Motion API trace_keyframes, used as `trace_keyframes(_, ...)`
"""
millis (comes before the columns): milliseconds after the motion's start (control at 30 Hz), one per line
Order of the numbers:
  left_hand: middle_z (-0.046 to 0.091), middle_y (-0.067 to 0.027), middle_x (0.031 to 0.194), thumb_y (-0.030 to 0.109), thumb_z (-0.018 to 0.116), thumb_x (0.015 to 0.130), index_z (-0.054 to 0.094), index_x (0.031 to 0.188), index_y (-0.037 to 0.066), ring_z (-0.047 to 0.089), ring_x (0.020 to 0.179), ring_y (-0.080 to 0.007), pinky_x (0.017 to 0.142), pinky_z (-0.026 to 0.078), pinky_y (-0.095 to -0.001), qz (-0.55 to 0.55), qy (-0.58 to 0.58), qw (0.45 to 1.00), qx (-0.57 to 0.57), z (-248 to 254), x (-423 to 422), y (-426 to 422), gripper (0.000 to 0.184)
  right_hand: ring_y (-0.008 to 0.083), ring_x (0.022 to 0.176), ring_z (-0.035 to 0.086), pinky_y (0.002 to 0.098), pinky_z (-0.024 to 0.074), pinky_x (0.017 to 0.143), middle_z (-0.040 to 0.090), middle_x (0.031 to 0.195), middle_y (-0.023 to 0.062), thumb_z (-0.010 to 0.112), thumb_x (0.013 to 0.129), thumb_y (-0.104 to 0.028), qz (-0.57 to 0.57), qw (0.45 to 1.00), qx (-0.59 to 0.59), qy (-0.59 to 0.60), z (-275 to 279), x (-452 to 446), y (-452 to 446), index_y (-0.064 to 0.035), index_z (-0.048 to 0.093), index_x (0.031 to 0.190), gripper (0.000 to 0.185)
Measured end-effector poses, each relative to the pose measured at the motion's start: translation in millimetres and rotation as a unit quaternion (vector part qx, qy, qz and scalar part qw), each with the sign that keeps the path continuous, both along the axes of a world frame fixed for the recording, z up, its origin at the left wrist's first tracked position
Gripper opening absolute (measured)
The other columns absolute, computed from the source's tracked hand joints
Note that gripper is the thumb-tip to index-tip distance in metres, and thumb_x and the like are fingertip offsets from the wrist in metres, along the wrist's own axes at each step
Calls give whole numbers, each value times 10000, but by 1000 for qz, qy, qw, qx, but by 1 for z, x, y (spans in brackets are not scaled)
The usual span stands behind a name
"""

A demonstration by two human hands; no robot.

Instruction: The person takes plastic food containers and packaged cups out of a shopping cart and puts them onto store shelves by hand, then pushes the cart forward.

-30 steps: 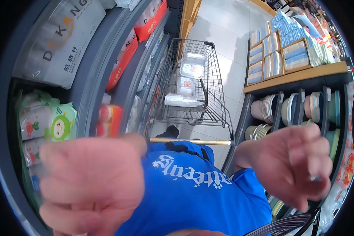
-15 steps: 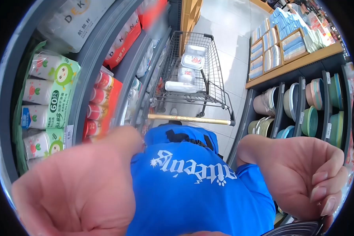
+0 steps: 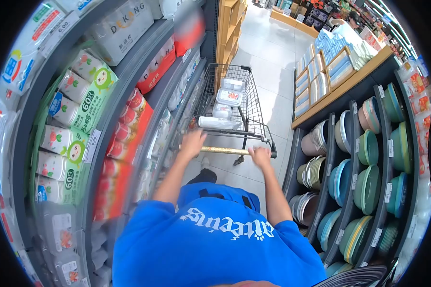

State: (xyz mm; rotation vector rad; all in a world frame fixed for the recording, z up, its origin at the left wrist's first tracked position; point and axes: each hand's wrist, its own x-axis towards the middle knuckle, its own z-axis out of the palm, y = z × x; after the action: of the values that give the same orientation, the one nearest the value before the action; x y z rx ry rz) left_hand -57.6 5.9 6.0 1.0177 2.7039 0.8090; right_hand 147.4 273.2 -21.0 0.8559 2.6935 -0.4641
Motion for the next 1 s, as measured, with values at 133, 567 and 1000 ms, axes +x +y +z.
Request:
trace_keyframes(133,669,-100,884,332,579,945,668,972,95,591,1004,-300,988,355,-498,12,168,985,19,-53,44,-43,254,324,1244,482,563,270,1132,596,1190,125,701,851,-404,-18,983,80,167,-6,37,-31,-96,646,1187,459)
trace_keyframes(567,704,-245,992,369,587,916,684,1023,6,683,945,-425,860,532,-511,9,-127,977,-169,-10,47,-83,391,431,1401,331,602,220,1165,503,1363,194,761,763,-208,-81,973,141,161,-10,92,-114,-53,551,1301,598)
trace_keyframes(1000,649,-298,1186,366,613,863,662,1181,-47,639,1119,-427,974,512,-463,-89,-235,926,-280,-45,57,-147,523,427,1421,305,611,135,1185,440,1445,233,642,787,-79,-227,950,178,116,-21,125,-216,-43,556,1340,561)
